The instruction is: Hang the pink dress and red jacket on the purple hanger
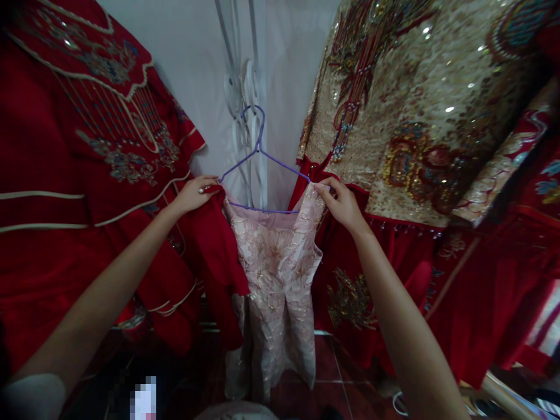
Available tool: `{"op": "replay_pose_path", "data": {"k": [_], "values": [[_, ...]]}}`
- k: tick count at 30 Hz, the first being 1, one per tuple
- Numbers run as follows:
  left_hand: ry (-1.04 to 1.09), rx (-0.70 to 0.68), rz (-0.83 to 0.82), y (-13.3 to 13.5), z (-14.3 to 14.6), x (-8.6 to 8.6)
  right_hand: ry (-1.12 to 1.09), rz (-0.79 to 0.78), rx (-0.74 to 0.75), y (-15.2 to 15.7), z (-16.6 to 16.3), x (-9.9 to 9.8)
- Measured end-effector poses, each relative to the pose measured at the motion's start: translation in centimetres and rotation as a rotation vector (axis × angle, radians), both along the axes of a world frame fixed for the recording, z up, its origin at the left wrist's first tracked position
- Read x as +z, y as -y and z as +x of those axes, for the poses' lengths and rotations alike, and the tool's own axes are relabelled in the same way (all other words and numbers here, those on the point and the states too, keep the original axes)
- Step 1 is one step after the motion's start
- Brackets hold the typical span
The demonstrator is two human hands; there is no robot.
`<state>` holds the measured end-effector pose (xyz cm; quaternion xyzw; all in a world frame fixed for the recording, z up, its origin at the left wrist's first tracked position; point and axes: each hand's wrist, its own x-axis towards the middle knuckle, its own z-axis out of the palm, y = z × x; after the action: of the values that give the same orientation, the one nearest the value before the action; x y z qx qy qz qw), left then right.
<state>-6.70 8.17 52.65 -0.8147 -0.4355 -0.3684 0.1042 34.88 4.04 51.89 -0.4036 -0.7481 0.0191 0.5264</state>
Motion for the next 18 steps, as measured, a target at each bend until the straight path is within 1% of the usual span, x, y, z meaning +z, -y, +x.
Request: {"op": "replay_pose_path", "data": {"k": [3,6,10,13,16,18], "values": [[0.061,-0.021,-0.052,0.1,-0.3,-0.3,-0.014,0.001,0.005,-0.2,0.0,0.0],[0.177,0.006,-0.018,0.9,-0.4,-0.9,-0.026,-0.005,0.007,-0.3,0.0,0.0],[0.357,-0.015,0.012,1.3,-0.6,-2.1,-0.069,0.023,-0.007,-0.3,-0.2,-0.4],[0.599,-0.019,0.012,0.3,-0.5,-3.0,-0.134,0.041,-0.025,-0.3,-0.6,-0.6],[0.911,-0.047,-0.002,-1.0,-0.2,-3.5,-0.194,0.081,-0.044,-0.4,-0.8,-0.3],[1.120,-0.066,-0.019,-1.6,-0.2,-3.7,-0.230,0.121,-0.090,-0.7,-0.6,-0.1]]}}
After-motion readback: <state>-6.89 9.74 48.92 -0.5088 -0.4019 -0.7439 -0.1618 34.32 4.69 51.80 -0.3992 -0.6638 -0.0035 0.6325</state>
